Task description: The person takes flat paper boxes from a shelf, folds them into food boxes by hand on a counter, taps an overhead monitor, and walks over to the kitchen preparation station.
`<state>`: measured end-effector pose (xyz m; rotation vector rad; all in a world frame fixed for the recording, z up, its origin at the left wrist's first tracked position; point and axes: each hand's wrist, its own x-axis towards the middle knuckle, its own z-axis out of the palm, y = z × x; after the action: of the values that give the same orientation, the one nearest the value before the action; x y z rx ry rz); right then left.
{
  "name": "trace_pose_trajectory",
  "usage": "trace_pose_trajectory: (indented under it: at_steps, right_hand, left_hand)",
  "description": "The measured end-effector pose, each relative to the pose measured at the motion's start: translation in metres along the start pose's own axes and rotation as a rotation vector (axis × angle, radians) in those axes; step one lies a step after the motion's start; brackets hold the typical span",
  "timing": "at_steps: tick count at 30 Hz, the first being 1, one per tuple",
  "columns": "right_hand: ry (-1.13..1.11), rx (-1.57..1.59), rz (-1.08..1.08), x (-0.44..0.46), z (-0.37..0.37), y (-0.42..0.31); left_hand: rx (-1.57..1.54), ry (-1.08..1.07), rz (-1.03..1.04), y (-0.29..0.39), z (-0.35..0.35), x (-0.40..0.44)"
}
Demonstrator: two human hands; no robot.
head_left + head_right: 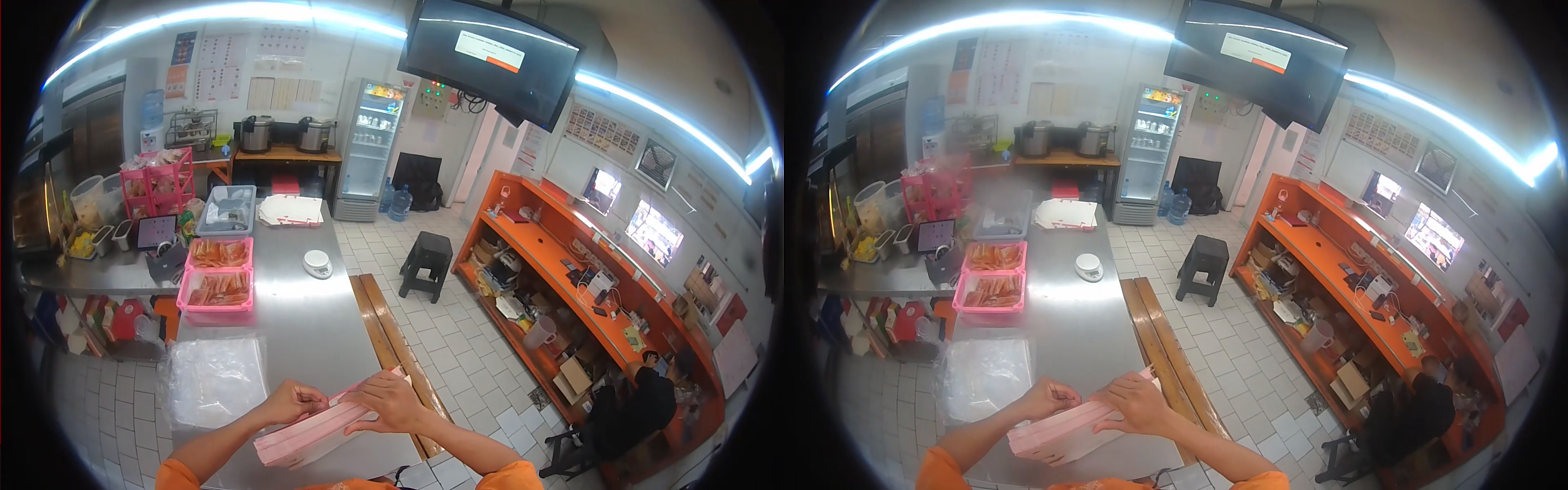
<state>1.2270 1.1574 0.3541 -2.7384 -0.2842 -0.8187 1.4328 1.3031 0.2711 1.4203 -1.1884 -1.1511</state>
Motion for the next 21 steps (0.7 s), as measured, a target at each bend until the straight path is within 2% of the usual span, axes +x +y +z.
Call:
trace_pose_trajectory:
  at_steps: [2, 4, 5, 6, 7, 8, 10, 11, 13, 14, 16, 17, 19, 20, 21]
  right_hand:
    - [0.024, -0.007, -0.006, 0.001, 0.003, -0.002]
    - [0.096, -0.065, -0.03, 0.001, 0.004, -0.003]
    - [0.087, -0.068, -0.034, -0.002, 0.003, -0.003]
    - [0.095, -0.06, -0.018, -0.006, 0.003, -0.003]
    - [0.118, -0.056, -0.008, -0.004, 0.004, 0.0]
    - [0.135, -0.07, -0.024, 0.001, 0.003, 0.004]
    - [0.062, -0.079, 0.002, 0.0, 0.003, -0.003]
    - [0.058, -0.072, 0.014, 0.001, 0.003, -0.004]
    - [0.07, -0.064, 0.004, 0.008, 0.0, -0.003]
    - [0.064, -0.059, 0.012, 0.009, 0.0, -0.004]
    - [0.071, -0.099, 0.018, 0.008, -0.001, -0.004]
    - [0.072, -0.104, 0.018, 0.008, -0.002, -0.005]
    - [0.022, -0.079, 0.048, 0.007, -0.005, -0.009]
    - [0.024, -0.076, 0.053, 0.006, -0.005, -0.009]
    - [0.021, -0.07, 0.06, 0.006, -0.004, -0.009]
  left_hand:
    - [0.053, 0.038, -0.011, -0.018, 0.0, 0.002]
    - [0.638, 0.056, 0.08, -0.07, -0.004, 0.002]
    - [0.629, 0.061, 0.085, -0.105, -0.004, -0.008]
    - [0.555, 0.104, -0.033, -0.142, -0.008, -0.019]
    - [0.493, 0.151, -0.144, -0.136, -0.017, -0.021]
    - [0.512, 0.161, -0.127, -0.129, -0.027, -0.016]
    - [0.617, 0.346, -0.18, -0.118, -0.023, -0.026]
    - [0.614, 0.335, -0.189, -0.115, -0.031, -0.025]
    - [0.907, 0.314, -0.167, -0.104, -0.056, -0.016]
    - [0.901, 0.306, -0.173, -0.096, -0.059, -0.018]
    - [0.842, 0.443, -0.085, -0.071, -0.061, -0.026]
    - [0.842, 0.443, -0.081, -0.041, -0.061, -0.03]
    - [1.152, 0.566, -0.068, 0.031, -0.054, -0.044]
    - [1.154, 0.56, -0.069, 0.047, -0.053, -0.046]
    - [0.886, 0.497, 0.13, 0.06, -0.055, -0.046]
